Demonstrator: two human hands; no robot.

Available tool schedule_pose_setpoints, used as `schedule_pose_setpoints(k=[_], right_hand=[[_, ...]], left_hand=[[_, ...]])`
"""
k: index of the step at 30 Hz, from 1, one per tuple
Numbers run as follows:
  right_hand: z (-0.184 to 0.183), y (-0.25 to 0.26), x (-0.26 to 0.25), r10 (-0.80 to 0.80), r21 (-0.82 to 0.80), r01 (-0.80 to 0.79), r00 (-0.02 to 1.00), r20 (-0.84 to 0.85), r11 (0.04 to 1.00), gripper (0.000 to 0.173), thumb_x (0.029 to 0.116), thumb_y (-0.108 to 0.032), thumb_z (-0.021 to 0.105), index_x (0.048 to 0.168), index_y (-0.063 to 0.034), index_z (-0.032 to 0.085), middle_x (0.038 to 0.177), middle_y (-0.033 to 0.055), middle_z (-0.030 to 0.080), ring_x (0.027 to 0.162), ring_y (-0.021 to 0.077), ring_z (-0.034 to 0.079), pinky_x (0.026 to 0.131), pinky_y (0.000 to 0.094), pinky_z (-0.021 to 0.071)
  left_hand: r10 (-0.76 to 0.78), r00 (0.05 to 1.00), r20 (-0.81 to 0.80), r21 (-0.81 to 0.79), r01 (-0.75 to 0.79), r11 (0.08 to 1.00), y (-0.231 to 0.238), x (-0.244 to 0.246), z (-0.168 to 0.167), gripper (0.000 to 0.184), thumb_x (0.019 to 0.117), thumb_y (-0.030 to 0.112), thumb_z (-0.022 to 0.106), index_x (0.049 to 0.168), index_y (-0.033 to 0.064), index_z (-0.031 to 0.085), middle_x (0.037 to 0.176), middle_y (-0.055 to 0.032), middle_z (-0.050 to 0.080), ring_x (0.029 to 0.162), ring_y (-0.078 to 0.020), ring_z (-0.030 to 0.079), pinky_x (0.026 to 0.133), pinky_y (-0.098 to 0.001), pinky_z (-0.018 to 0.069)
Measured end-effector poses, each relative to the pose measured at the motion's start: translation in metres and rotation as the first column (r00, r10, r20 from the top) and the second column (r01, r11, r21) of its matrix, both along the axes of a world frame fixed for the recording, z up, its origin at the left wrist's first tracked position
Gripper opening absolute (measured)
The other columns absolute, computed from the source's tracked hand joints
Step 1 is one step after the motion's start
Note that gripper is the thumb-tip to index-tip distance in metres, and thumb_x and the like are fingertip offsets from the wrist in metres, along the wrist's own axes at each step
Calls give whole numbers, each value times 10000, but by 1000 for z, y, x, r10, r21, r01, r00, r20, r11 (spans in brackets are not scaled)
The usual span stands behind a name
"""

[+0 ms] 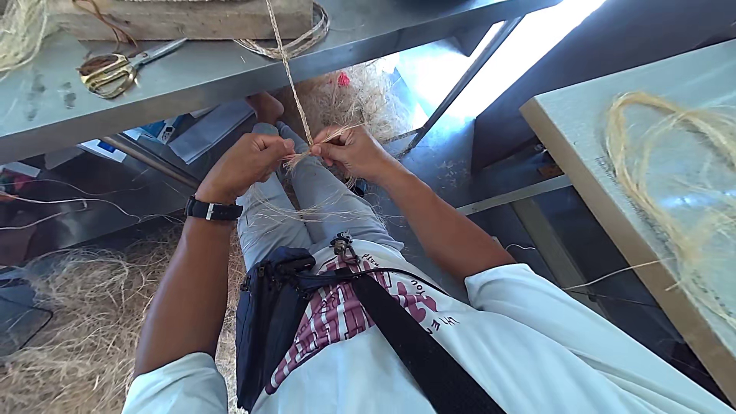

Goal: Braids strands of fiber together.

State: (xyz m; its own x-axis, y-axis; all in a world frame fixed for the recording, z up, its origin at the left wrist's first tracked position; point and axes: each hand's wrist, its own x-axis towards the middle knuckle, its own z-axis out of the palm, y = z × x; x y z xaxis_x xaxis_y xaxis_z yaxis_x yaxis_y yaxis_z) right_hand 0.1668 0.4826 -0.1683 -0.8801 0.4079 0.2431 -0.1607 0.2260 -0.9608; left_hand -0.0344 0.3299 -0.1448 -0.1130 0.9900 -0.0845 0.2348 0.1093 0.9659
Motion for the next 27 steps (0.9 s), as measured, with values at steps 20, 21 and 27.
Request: schedule_pose_setpoints(k=[20,21,27], right_hand=[[-2,-1,-1,101,-221,-118,991,-88,968,130,1023,-58,603,1067,20,698,697,-9,623,496,6,453,429,154,340],[-2,-1,-1,110,-225,-126,991,-81,966,131,1025,-60,601,1072,17,697,699,-10,622,495,5,451,428,153,339],[-1,3,-1,133,-201,-144,989,-66,969,120,1020,-51,611,1068,15,699,711,-11,625,510,7,462,441,156,352]], left_hand=[[-221,928,299,-12,235,972,9,3,-2,257,1066,174,479,905,116,670,668,63,529,482,14,400,421,-128,312],[-211,933,291,-5,222,975,10,4,-2,260,1063,183,488,873,137,660,645,75,497,474,13,377,419,-133,294],[-153,974,165,-7,156,988,12,10,0,256,1056,199,535,866,121,688,574,88,454,441,9,335,409,-148,263]])
